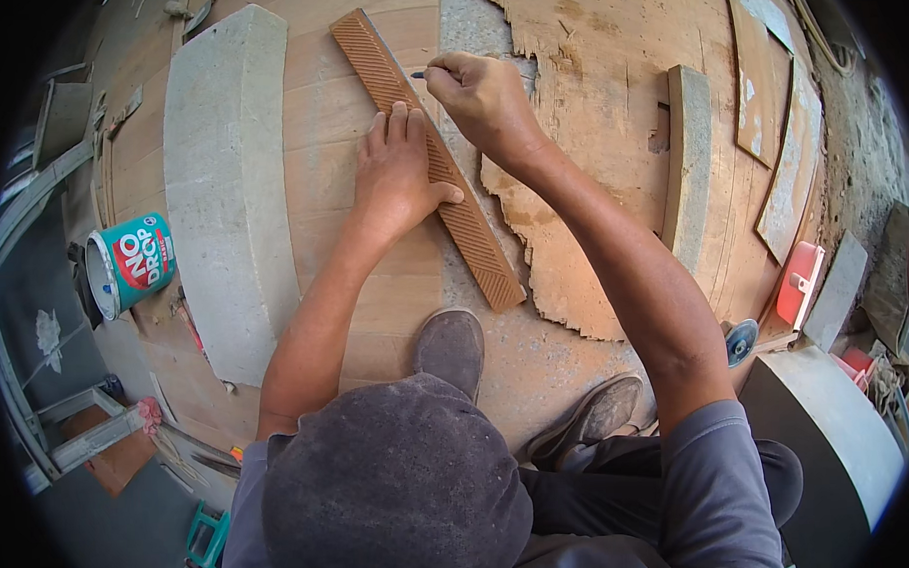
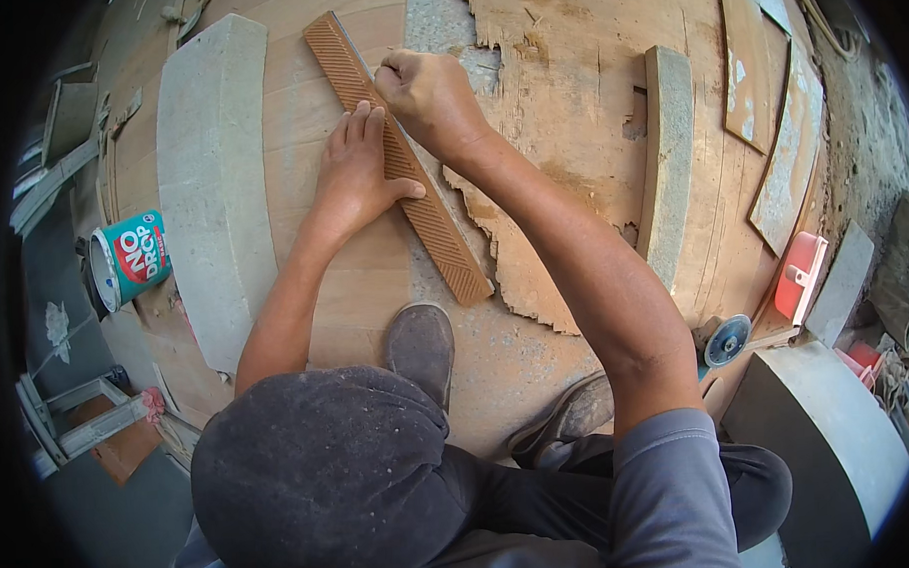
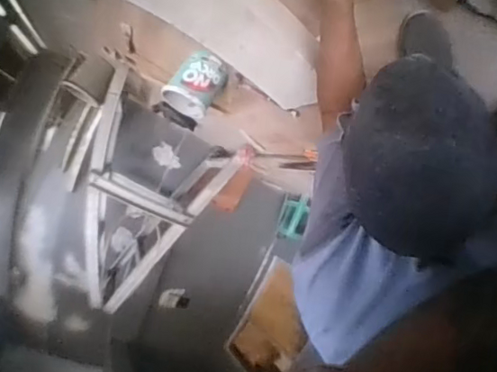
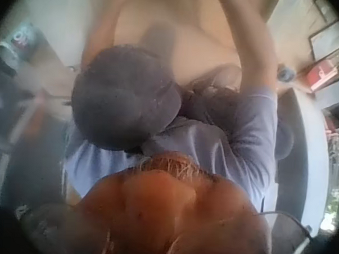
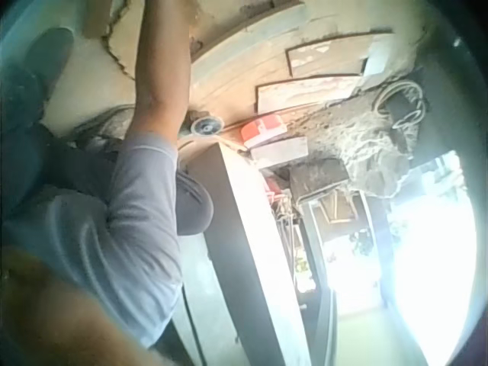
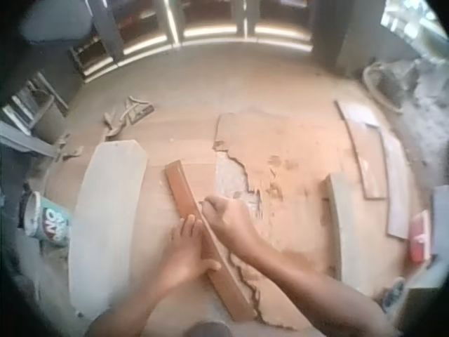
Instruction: Marking and cutting stone tiles using a ruler, pen, and an angle grinder.
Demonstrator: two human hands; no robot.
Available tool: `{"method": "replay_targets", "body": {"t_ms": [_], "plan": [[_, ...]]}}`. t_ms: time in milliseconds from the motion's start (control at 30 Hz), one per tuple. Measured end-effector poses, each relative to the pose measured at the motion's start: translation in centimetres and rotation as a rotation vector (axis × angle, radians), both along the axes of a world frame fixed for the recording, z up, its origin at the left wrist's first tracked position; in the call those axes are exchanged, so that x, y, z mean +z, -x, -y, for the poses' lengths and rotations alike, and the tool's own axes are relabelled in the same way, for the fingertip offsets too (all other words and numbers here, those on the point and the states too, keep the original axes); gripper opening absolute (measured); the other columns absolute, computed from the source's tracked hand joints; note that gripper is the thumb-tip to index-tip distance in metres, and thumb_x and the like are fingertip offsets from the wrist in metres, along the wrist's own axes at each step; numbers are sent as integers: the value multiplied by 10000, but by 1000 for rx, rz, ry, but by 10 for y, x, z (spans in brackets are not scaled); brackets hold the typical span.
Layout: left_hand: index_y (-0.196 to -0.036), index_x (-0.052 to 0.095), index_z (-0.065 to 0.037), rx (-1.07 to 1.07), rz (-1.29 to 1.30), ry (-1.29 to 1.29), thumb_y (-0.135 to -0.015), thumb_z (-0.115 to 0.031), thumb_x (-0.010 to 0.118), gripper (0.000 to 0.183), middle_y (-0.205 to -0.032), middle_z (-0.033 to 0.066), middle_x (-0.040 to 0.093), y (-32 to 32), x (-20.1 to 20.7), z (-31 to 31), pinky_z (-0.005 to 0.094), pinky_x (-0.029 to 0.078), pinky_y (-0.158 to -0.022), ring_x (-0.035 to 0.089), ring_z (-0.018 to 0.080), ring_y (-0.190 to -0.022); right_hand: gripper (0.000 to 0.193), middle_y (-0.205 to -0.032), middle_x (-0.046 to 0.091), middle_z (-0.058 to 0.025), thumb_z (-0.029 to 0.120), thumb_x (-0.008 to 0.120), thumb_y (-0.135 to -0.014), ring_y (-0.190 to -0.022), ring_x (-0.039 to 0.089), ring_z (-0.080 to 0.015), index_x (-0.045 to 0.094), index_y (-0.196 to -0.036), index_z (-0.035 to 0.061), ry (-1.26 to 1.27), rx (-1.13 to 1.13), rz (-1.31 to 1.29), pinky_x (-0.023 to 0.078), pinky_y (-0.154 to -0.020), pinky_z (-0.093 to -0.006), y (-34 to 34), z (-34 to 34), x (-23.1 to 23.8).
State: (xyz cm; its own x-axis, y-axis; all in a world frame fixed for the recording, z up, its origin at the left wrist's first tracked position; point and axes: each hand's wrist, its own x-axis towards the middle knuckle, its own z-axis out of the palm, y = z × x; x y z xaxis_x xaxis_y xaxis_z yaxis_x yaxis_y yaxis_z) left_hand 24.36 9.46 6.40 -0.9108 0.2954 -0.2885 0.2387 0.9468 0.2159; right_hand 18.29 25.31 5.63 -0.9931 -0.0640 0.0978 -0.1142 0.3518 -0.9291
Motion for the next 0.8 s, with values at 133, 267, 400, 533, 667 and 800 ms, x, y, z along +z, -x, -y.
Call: {"method": "replay_targets", "body": {"t_ms": [133,267,400,533,667,800], "plan": [[-1565,375,90,-4,-14,-4,-691,-493,935,1191,-1641,312,371,0,-1,2,538,292,-1278,326,484,-1538,262,-815,680,-279,198,617,-947,-768,685,-470,717,-867,-31,-33,35,-5,551,-688,-484,2,3,-5],[-1563,380,90,-4,-13,-6,-690,-487,937,1186,-1637,315,373,-1,-2,2,538,289,-1280,325,481,-1540,276,-798,676,-277,209,627,-935,-760,683,-473,709,-843,-38,-41,50,-16,552,-690,-485,0,3,-6],[-1563,381,85,3,-10,-9,-683,-488,940,1190,-1635,315,375,0,-1,2,535,285,-1285,321,476,-1543,289,-798,679,-273,219,630,-928,-756,684,-472,706,-825,-40,-45,41,-3,554,-693,-486,0,5,-4],[-1565,382,80,2,-17,-19,-675,-491,944,1197,-1635,312,376,0,-3,2,533,285,-1285,322,473,-1543,302,-788,675,-285,226,626,-926,-748,685,-475,714,-823,-44,-68,31,42,557,-704,-492,-2,4,-2],[-1557,391,80,-3,-29,-24,-676,-491,945,1187,-1632,312,380,0,-5,3,533,288,-1283,328,472,-1539,317,-772,660,-306,224,624,-931,-744,681,-484,712,-822,-60,-93,58,33,555,-708,-501,-6,0,-1],[-1563,373,57,-1,-18,-16,-686,-491,941,1181,-1630,291,387,0,-3,3,529,289,-1281,324,469,-1539,330,-776,659,-311,224,616,-946,-742,679,-489,708,-815,-66,-114,79,36,552,-706,-508,-20,-4,6]]}}
